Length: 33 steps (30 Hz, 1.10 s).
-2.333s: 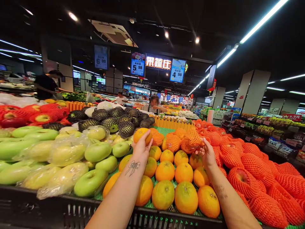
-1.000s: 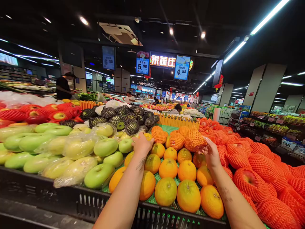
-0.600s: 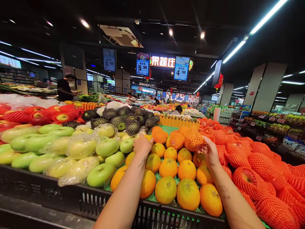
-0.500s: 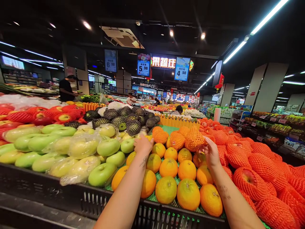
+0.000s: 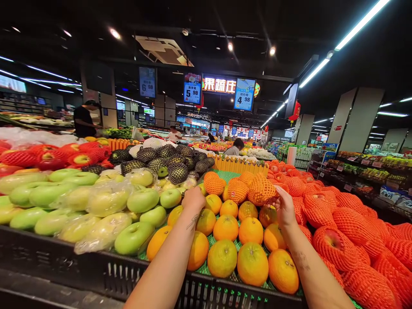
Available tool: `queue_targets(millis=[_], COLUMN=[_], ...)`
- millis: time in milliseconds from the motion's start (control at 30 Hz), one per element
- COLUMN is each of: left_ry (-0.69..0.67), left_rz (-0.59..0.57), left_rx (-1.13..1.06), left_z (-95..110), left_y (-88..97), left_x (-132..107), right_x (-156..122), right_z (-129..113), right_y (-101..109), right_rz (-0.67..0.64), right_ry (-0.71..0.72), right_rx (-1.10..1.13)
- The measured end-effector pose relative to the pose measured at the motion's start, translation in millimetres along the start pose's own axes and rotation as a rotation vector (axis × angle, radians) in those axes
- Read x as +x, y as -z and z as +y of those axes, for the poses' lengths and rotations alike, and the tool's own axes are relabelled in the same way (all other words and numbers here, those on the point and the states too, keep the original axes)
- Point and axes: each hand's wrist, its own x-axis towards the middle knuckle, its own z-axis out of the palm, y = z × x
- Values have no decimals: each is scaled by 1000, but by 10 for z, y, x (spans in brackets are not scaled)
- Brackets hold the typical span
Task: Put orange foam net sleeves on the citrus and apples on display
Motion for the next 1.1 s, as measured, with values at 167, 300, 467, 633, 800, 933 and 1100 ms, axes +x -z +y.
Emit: queue_targets(millis=[167,300,467,633,800,933,1100], left_ry=[69,97,195,259,251,196,128], left_rz=[-40,-38,-17,-74,-80,-90,-85], left_rx=[50,64,127,148,169,191,219], left_z=[-20,-38,16,57,44,40,32], left_y=[17,28,-16,-65,-73,-70,-43], left_x=[34,41,88,145,128,95,39], right_x=[9,12,18,56,90,89,89], right_z=[-8,8,35,52,105,136,114], right_y=[-4,5,31,56,71,69,63], right_rz=[16,3,-29,12,-9,-29,-34], right_ry=[-11,-23,-19,-63,-52,-57,-54], right_rx=[-3,-5,-1,21,-23,-61,-69])
